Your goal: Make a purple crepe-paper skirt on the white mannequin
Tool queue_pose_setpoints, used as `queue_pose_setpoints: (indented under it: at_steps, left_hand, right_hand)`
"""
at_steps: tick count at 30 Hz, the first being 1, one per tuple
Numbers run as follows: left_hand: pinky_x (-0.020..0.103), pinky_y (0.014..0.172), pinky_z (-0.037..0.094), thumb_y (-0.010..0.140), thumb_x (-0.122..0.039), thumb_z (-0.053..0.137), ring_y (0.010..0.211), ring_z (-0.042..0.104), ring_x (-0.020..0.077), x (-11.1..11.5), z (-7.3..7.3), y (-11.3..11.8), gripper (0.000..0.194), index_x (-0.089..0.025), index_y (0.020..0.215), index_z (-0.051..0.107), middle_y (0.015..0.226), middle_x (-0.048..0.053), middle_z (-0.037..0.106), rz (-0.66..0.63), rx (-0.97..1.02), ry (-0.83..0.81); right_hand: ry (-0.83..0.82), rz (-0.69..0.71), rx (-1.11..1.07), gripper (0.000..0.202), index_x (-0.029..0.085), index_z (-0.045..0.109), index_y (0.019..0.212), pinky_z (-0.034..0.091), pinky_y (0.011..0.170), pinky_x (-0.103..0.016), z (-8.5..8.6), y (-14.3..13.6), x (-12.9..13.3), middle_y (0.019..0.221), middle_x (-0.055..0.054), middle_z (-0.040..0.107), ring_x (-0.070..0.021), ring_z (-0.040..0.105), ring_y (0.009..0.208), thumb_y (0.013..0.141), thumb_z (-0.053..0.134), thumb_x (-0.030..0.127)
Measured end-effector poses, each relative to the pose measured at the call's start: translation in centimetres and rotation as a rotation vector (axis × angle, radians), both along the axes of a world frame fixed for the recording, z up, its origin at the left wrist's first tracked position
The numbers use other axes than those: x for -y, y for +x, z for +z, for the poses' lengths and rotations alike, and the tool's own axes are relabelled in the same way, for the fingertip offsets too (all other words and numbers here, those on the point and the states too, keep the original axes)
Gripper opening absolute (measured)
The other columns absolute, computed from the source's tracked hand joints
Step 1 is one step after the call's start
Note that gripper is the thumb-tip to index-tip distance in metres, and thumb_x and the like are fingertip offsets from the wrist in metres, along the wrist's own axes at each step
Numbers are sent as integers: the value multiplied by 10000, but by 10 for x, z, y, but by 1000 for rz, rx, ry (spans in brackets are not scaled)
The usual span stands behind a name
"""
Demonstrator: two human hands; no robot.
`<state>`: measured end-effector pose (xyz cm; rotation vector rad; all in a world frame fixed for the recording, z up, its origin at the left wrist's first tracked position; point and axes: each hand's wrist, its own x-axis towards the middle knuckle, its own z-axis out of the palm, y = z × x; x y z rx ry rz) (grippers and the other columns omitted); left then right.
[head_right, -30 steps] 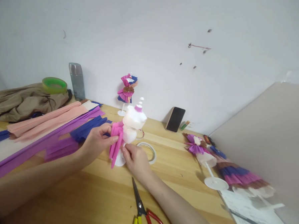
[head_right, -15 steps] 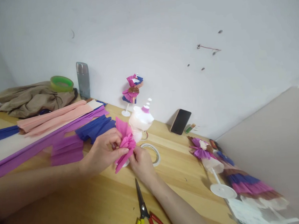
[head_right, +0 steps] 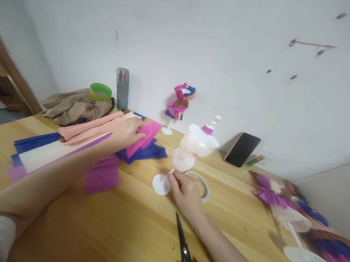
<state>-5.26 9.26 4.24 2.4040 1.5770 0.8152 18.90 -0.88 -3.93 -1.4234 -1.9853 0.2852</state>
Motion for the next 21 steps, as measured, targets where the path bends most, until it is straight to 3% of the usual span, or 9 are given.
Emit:
queue_pose_setpoints:
  at_steps: [2,5,8,11,13,15,21]
  left_hand:
    - [272,658,350,719,-345,680,768,538,193,-10,11,-26,193,-180,793,613,812,32,618,-37,-108,-115]
    - [271,637,349,574,-311,782,697,546,209,-18,19,-54,257,-177,525,568,564,11,542,-48,-262,-305]
    - [259,607,368,449,-220,827,608,542,196,-24,10,-63,343,-188,378,493,404,-21,449,-72,-362,-508]
    - [218,571,393,443,-144,793,568,530,147,-26,-6,-58,202,-190,474,598,434,-56,497,-164,-362,-648]
    - [203,519,390,480,-127,768,508,508,122,-24,-8,-55,166,-185,519,617,439,-63,509,-236,-346,-716]
    - [209,459,376,533,-141,761,440,492,124,-19,2,-54,202,-184,484,570,407,-48,501,-312,-337,-784]
    - [198,473,423,679,-232,705,496,564,132,4,53,-59,240,-183,493,562,486,-17,572,-617,-216,-838]
  right_hand:
    - [-4,1,1,402,207,446,627,297,540,-266,0,0,1,538,44,415,-125,412,512,963,414,426]
    - [-1,-1,19,409,204,463,628,302,549,-272,1,0,1,547,35,438,-130,427,520,965,411,430]
    - [9,2,19,406,203,472,626,300,543,-272,2,0,1,541,37,432,-129,424,515,962,416,424]
    - [21,5,14,384,206,467,627,295,531,-267,2,0,1,534,42,424,-124,408,504,957,429,399]
    - [32,11,15,379,209,451,617,292,525,-263,2,-1,0,533,42,431,-123,407,504,953,432,384]
    - [38,22,17,385,211,439,606,292,520,-260,3,-1,0,534,38,447,-122,411,505,952,428,381]
    - [2,25,-5,396,205,471,611,302,529,-258,8,-1,0,552,23,500,-125,444,524,952,413,398]
